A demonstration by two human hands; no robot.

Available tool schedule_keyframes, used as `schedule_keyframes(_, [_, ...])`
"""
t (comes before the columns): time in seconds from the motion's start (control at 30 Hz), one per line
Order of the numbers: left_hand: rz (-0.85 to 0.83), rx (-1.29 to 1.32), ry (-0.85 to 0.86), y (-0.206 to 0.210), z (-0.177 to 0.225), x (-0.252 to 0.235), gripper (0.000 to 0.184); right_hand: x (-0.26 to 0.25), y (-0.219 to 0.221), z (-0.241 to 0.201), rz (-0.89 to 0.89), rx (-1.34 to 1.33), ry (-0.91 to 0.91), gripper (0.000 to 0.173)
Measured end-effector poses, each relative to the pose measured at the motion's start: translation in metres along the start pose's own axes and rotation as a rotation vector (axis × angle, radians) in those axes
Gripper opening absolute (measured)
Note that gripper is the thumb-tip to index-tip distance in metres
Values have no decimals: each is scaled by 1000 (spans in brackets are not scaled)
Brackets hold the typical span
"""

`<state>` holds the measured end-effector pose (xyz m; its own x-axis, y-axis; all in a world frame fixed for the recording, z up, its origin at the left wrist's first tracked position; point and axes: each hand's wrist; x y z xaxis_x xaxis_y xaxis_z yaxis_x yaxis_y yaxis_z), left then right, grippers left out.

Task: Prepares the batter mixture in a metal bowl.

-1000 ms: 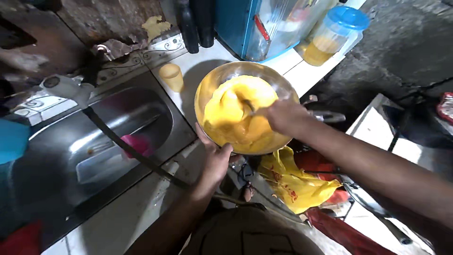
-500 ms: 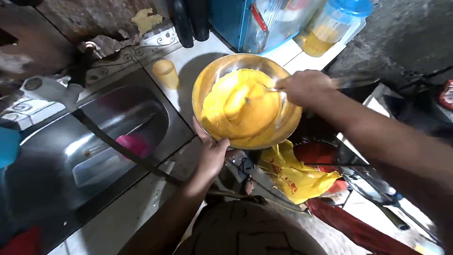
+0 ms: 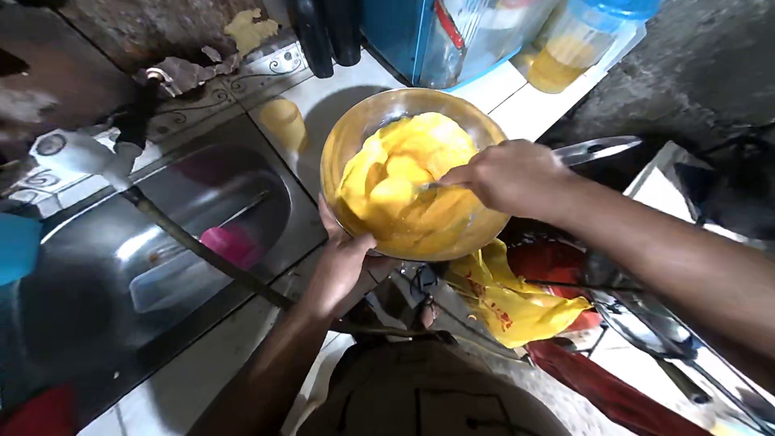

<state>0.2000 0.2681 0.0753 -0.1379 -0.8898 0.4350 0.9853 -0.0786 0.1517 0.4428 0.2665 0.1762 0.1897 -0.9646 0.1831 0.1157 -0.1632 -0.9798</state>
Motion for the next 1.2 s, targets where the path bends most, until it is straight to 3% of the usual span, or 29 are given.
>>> schedule_keyframes(0.07, [-26,6,-19,-7,3,-3,106,19,-17,5,121,146,-6,47])
schedule_keyframes(0.2, [-52,11,-33,-13,6,-6,102,54,-44,19,468,265,-43,42])
schedule_keyframes(0.37, [-70,14,-38,-16,5,-8,99,80,-49,38,583,177,18,48])
schedule_keyframes(0.47, [-72,15,-27,-15,5,-8,97,79,-43,13,460,160,113,41])
schedule_keyframes(0.57, [-78,15,3,-16,4,-10,105,40,-25,-1,-33,145,353,28])
schedule_keyframes(0.63, [-58,-3,23,-14,4,-11,107,4,-7,-1,-190,102,471,25])
schedule_keyframes(0.73, [-48,-38,19,-15,6,-16,107,-7,25,-14,-125,-9,312,32])
schedule_keyframes(0.83, [-54,-110,-24,-24,16,-22,100,18,28,0,-117,-95,61,22])
schedule_keyframes(0.9, [-57,-150,-50,-26,22,-26,100,13,10,16,-206,31,187,29])
schedule_keyframes(0.97, [-58,-137,-40,-23,20,-26,101,-7,7,13,-166,116,332,32])
schedule_keyframes(1.07, [-49,-77,3,-16,14,-24,104,-9,20,-17,-78,32,190,45])
schedule_keyframes(1.13, [-45,-65,9,-17,13,-21,104,8,24,-6,-63,-30,38,39])
schedule_keyframes(1.2, [-38,-55,-6,-18,12,-18,102,11,12,18,-160,48,154,28])
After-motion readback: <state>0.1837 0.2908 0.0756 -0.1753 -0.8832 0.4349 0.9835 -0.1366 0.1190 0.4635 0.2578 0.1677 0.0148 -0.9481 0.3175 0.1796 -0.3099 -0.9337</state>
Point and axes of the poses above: each hand's wrist, its own x-axis away from the middle knuckle, its own y-axis out of the palm, z = x × y, and after that the axes turned 9 degrees about z, right-handed
